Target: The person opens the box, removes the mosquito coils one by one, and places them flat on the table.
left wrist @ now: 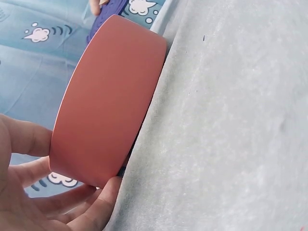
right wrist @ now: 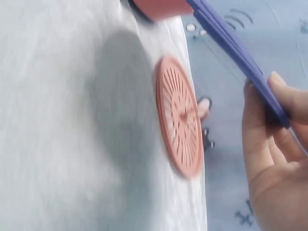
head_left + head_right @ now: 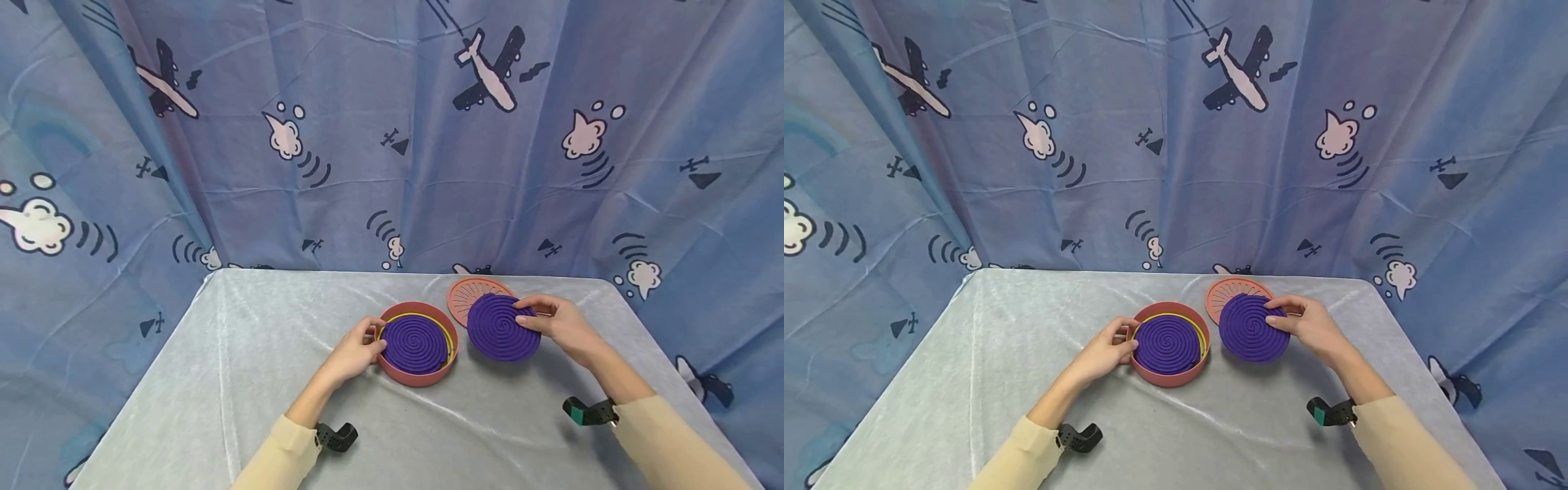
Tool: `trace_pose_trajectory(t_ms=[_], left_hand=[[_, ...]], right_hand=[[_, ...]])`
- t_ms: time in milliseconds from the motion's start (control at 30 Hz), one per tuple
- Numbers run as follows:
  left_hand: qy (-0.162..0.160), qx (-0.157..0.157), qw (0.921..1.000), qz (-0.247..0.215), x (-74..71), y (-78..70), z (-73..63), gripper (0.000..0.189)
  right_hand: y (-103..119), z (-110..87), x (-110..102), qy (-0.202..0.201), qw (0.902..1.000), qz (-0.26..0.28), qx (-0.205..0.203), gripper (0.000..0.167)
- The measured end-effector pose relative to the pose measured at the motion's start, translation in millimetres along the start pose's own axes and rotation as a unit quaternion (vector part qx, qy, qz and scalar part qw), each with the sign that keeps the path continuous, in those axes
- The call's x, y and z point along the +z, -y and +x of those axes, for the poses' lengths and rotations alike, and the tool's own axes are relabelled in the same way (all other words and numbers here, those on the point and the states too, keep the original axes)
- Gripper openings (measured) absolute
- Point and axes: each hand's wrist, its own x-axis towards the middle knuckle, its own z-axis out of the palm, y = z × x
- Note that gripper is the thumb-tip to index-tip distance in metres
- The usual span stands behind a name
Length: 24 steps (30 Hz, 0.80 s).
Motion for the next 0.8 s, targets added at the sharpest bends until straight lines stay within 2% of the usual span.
trace_pose_trajectory(t_ms=[367,800], left_hand=[[0.006,0.001,0.9999,0.008,-1.7,-1.0,-0.3,0.037],[0.007,0.009,0.9999,0.011,-1.5,-0.4,-0.5,0.037]], right_hand=[[-40.9,-4.5,-39.5,-0.067,0.9968,-0.027,0.035,0.052],[-77.6,-7.2,-56.0,-0.106,0.9885,-0.069,0.084,0.052]])
